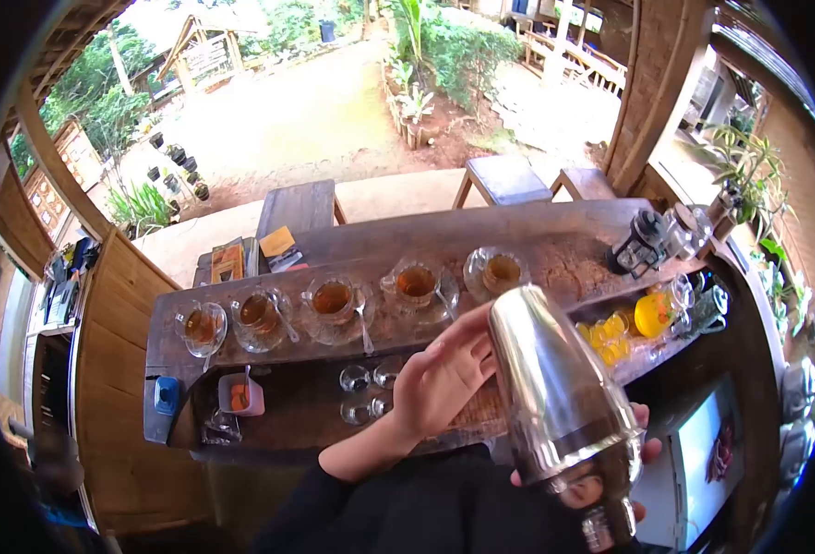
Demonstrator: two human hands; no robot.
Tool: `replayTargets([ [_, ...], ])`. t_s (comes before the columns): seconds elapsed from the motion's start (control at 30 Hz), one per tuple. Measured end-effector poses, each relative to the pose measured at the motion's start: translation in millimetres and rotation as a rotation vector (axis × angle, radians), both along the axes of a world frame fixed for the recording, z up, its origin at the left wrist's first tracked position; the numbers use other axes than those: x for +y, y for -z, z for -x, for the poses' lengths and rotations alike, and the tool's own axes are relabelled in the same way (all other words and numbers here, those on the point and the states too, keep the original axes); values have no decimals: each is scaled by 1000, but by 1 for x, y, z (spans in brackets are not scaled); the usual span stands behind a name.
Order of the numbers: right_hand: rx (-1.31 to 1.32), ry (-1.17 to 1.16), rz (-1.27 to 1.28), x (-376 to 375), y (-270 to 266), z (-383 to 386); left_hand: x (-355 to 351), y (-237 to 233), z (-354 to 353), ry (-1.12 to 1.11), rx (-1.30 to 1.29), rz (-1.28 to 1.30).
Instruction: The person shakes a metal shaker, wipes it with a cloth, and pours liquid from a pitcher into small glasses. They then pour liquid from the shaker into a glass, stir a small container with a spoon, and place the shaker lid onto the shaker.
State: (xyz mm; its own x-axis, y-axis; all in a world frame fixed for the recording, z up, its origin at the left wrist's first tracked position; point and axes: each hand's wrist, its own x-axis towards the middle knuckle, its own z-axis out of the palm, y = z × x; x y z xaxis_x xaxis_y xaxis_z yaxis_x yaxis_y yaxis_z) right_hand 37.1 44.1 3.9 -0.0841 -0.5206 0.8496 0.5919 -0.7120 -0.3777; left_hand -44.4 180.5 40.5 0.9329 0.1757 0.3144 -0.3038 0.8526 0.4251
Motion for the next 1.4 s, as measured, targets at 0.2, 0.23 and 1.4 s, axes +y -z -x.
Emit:
replayTargets([
  [0.2, 620, -969, 839, -56, -59, 25, 12, -5, -8, -122, -25, -26],
  [0.23, 613, -962, 834, -54, -60, 22, 8, -2, -5, -73, -121, -102],
  [1.4, 295, -1226, 160, -68, 6, -29, -49, 6, -56, -136, 12, -107],
])
